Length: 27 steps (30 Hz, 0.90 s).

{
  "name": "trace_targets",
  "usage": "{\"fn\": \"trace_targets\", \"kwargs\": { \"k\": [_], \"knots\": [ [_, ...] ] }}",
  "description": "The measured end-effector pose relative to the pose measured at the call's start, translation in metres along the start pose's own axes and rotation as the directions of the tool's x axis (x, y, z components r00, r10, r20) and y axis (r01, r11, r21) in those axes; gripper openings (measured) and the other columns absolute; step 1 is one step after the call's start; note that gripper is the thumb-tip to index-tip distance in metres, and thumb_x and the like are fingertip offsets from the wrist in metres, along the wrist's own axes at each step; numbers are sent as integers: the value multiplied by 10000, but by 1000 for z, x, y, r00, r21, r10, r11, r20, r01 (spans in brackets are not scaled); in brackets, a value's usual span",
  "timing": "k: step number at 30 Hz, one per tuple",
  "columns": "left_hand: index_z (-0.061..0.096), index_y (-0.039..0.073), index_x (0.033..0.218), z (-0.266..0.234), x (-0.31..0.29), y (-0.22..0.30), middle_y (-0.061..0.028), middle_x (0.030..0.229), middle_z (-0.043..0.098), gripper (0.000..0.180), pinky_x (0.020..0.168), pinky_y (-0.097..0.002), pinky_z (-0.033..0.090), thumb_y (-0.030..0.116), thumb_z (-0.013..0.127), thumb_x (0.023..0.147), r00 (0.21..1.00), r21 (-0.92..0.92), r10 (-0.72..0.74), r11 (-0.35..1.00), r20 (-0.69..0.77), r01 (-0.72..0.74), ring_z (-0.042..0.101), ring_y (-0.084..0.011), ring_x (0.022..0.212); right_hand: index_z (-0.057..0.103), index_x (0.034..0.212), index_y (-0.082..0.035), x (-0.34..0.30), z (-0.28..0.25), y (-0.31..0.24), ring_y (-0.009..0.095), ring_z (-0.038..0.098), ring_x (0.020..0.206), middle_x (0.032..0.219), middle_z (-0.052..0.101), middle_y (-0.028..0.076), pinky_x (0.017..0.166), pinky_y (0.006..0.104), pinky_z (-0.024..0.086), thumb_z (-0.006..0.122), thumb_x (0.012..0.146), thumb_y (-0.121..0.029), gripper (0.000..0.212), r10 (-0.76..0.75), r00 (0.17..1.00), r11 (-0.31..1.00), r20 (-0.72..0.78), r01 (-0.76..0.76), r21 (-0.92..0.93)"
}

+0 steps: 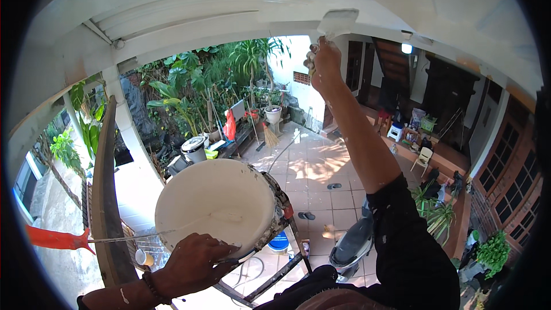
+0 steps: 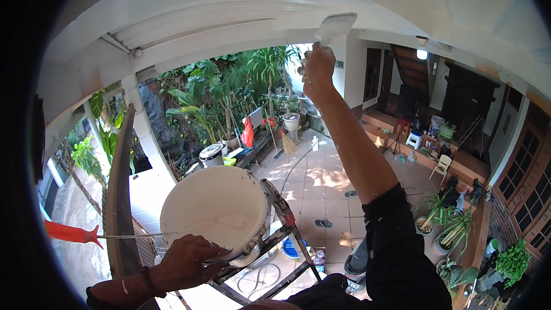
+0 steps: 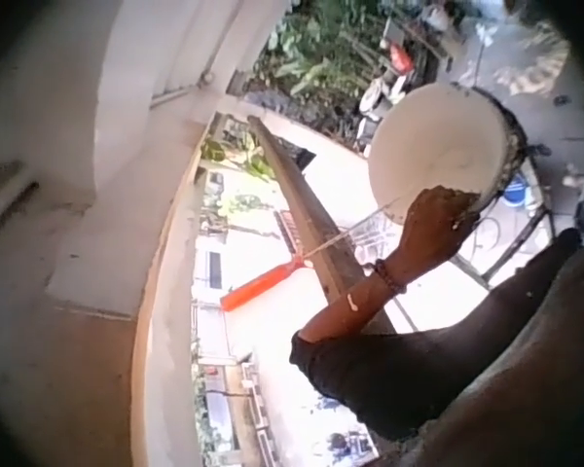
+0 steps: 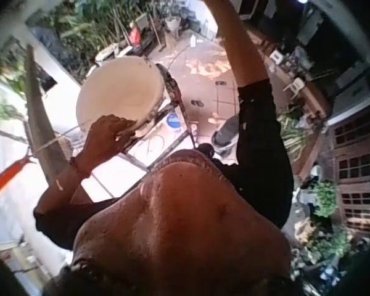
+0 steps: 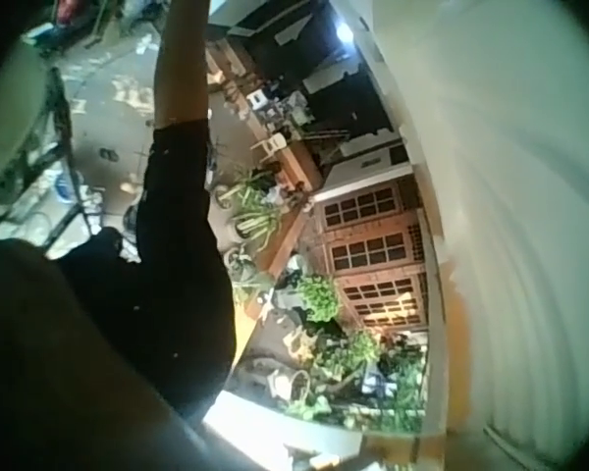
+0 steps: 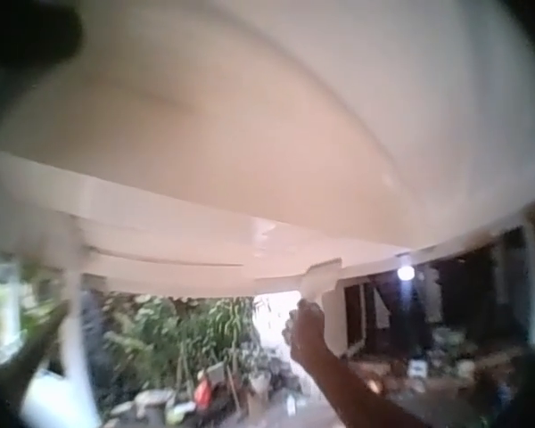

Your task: Painting a ceiling beam and overhead surface using a brush and white paint while standing on a ladder.

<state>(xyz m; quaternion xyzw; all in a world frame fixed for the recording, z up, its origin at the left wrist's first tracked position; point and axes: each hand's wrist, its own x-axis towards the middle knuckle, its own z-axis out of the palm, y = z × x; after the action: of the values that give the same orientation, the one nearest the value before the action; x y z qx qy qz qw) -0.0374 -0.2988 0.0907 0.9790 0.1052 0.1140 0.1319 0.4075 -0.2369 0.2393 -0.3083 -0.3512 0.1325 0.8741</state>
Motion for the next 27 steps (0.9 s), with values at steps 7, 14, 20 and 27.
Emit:
{"fn": "trace_targets", "kwargs": {
  "k": [7, 14, 20, 27],
  "knots": [
    [753, 83, 1095, -2, 0, -6, -111, 957, 753, 274, 769, -434, 537, 248, 741, 876, 1000, -15, -10, 1000, 24, 11, 706, -301, 862, 425, 1126, 13, 51, 59, 3, 200, 560, 583, 824, 552, 129, 429, 343, 457, 439, 1064, -216, 238, -213, 977, 939, -7, 203, -278],
    [766, 110, 1110, -1, 4, -12, -113, 942, 750, 342, 779, -406, 549, 267, 814, 809, 1000, -25, 27, 999, -16, -27, 714, -291, 862, 424, 1096, 55, 3, 89, 52, 537, 618, 825, 860, 607, 346, 715, 561, 467, 468, 1051, -205, 267, -513, 795, 579, 323, 598, -554],
    [762, 103, 986, 8, 7, -9, -73, 874, 698, 248, 711, -414, 482, 239, 785, 780, 987, 9, 83, 997, -134, -83, 634, -283, 795, 473, 1157, -11, 39, 39, 42, 483, 661, 797, 849, 645, 296, 686, 523, 490, 528, 1026, -187, 226, -526, 683, 441, 507, 729, -524],
    [759, 80, 1044, 6, 6, -13, -103, 872, 706, 287, 735, -420, 499, 219, 779, 793, 990, -19, 88, 996, -109, -91, 637, -299, 797, 571, 1273, 31, 133, -73, -11, 423, 665, 1028, 1092, 678, 281, 877, 450, 507, 544, 1033, -263, 381, -609, 713, 311, 348, 618, -722]
  ]
}}
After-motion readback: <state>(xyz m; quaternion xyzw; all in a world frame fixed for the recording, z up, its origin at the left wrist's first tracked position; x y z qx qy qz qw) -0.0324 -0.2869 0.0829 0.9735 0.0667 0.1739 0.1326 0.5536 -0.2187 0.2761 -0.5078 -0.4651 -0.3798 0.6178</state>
